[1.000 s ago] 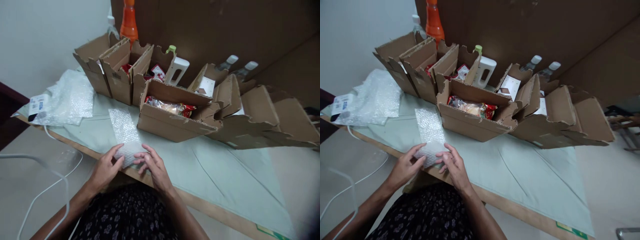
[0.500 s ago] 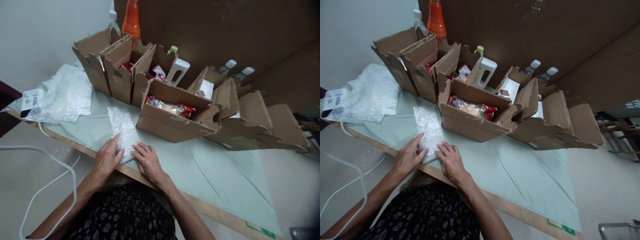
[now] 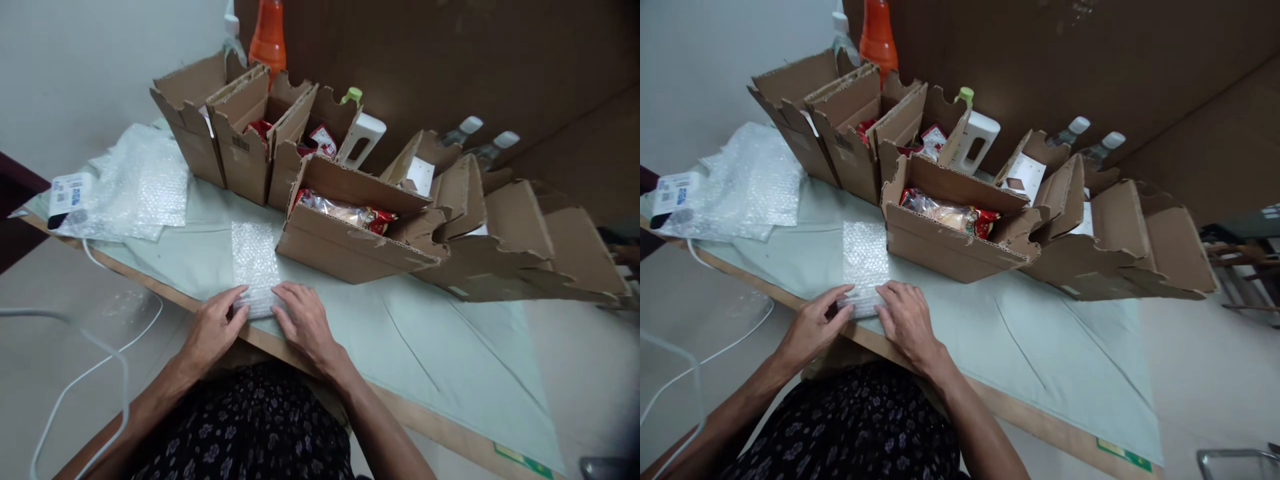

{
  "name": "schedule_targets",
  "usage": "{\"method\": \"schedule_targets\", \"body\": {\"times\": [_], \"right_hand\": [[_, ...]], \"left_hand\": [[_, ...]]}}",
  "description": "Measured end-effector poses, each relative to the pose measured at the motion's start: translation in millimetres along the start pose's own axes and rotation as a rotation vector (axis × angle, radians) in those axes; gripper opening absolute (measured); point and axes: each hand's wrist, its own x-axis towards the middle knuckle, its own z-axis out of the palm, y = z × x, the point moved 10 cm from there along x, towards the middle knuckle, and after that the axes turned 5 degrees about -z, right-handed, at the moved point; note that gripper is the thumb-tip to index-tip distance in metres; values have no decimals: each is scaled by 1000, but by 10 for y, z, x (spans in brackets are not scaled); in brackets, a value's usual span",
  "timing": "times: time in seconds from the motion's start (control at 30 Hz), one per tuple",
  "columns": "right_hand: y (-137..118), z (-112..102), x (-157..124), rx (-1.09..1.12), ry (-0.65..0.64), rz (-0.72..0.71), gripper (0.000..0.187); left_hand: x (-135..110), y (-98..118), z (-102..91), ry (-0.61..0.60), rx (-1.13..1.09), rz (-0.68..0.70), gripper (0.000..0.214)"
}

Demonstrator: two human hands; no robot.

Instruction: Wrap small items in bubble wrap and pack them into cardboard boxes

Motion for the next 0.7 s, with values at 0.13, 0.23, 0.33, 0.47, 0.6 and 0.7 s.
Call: {"method": "schedule_targets", "body": {"times": [0.13, 0.23, 0.33, 0.47, 0.6, 0.7], "right_hand": [[-86, 13, -83, -71, 12, -136, 27], [-101, 162, -51, -90, -76, -211, 28], [-20, 218, 23, -51, -100, -170, 28], [58, 234, 70, 106, -138, -69, 27], [93, 121, 74, 44, -30, 3, 28], [33, 65, 64, -79, 39, -33, 29]], "left_hand": [[91, -4, 1, 2, 7, 15, 32], [66, 41, -79, 86, 81, 56, 29], [-39, 151, -167, 137, 102, 160, 28], [-125, 202, -154, 37, 63, 225, 31], [34, 70, -149, 72, 115, 140, 31], [190, -17, -131, 125, 177, 95, 31]]}}
